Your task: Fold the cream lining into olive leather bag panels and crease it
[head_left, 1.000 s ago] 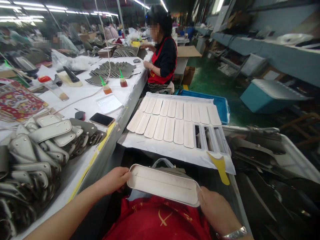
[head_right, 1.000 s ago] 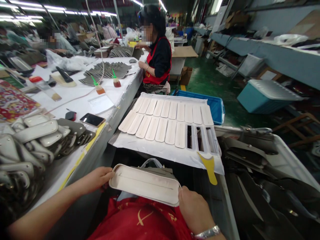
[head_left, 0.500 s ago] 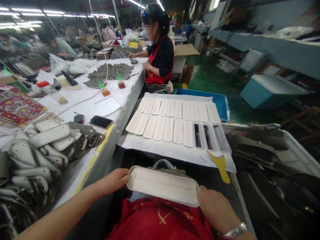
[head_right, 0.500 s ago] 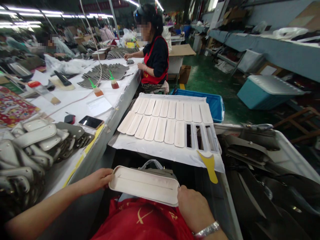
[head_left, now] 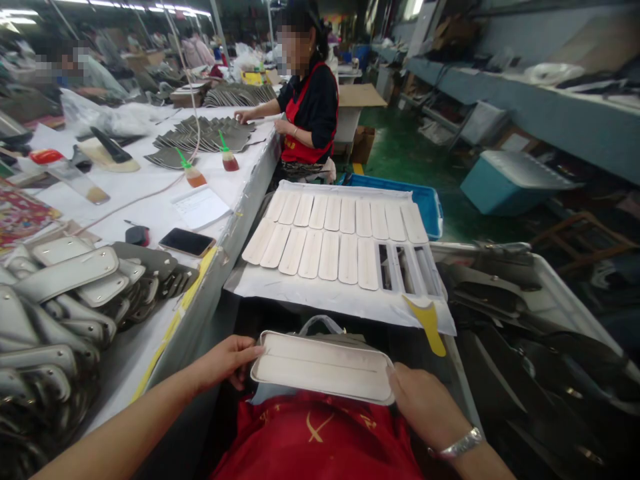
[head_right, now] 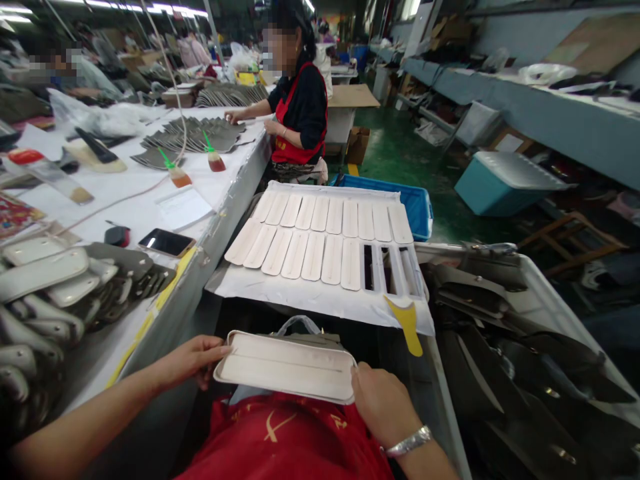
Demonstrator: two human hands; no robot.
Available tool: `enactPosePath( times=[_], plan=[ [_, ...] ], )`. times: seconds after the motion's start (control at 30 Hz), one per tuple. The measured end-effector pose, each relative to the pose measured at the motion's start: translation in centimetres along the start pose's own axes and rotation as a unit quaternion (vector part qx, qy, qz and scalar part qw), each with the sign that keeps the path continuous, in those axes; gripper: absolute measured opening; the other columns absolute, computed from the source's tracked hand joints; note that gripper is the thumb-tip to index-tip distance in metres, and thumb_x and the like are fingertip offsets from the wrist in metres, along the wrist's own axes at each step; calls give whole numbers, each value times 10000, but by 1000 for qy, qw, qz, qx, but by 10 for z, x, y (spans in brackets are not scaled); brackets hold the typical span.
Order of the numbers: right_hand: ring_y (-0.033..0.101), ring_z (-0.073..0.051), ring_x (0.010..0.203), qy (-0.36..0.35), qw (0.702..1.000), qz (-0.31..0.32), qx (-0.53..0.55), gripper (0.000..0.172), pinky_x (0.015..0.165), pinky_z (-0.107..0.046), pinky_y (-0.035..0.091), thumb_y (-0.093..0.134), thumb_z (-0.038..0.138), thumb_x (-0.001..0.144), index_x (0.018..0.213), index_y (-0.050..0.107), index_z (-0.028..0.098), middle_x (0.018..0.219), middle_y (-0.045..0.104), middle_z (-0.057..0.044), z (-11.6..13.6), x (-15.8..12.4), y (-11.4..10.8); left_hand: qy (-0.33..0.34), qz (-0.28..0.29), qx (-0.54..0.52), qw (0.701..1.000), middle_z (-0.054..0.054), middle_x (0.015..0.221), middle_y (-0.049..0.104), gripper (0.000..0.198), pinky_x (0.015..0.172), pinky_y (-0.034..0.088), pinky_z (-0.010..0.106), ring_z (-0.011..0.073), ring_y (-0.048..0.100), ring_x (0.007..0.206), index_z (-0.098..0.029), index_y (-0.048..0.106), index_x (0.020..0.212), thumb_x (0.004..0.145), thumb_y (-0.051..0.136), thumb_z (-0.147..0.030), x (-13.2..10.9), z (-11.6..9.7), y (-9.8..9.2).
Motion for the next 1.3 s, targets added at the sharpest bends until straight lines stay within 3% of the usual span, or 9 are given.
enactPosePath(
  times=[0.2,0.3,0.43,0.57,0.67,0.9,1.1,1.2,1.3],
  plan=[
    [651,-243,738,40,998,-53,22,401,617,-300,419,307,356,925,764,611,148,753,678,-110,0,-20,-13,-8,-21,167,986,-85,434,363,511,351,349,209,104,416,374,-188,470,668,725,414,-693,-3,6,-10],
    [644,-227,706,53,995,-75,51,412,578,-271,413,425,517,847,769,613,158,758,678,-91,-1,-31,-14,118,-58,385,914,-53,475,443,453,452,380,228,119,489,464,-196,522,620,858,284,-499,0,-16,-6],
    [647,-232,718,93,991,-92,34,392,605,-283,431,361,412,895,782,628,149,753,677,-104,1,-36,-12,311,-119,523,785,5,742,607,327,670,457,322,173,579,707,-214,574,715,873,353,-394,-22,-70,57],
    [651,-257,744,87,992,-89,-2,402,638,-318,455,291,286,917,831,645,114,767,676,-147,9,-30,-12,444,-39,535,718,57,1231,548,366,935,389,390,239,500,1087,-249,525,1172,823,506,-355,-28,-105,150],
    [650,-267,765,75,994,-82,-5,375,658,-329,461,327,271,896,833,656,102,794,679,-162,8,-24,-15,439,-13,563,700,50,1305,500,548,948,366,432,277,448,1139,-247,464,1259,741,614,-346,-12,-107,181],
    [642,-163,606,54,996,3,66,372,611,-231,447,335,268,891,751,653,135,625,674,-79,5,-20,-17,437,-38,625,646,88,1339,465,420,812,425,405,279,469,1090,-189,467,1271,853,432,-210,-2,-87,191],
    [651,-260,731,55,997,-53,-25,334,628,-316,461,406,383,866,843,623,129,770,682,-126,5,-19,-27,447,-49,631,632,86,1318,486,420,786,437,394,268,483,1058,-187,471,1269,853,411,-182,-1,-87,193],
    [645,-260,758,6,997,-62,-38,366,632,-330,463,376,452,889,996,556,151,836,675,-100,9,-10,-37,455,-46,645,613,96,1281,519,371,752,447,383,270,497,1032,-169,544,1198,850,417,-181,0,-87,194],
    [630,-255,838,-67,996,17,-61,310,675,-331,451,293,298,932,993,552,138,908,661,-121,16,5,-36,460,-51,663,588,143,1292,502,367,725,447,384,278,503,1020,-133,575,1167,843,408,-165,-2,-85,197]
  ],
)
Point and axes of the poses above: each hand's wrist, its own x-axis towards the middle knuckle, its own y-axis out of the palm, z = x × y, the point moved 7 cm from there along x, towards the middle knuckle
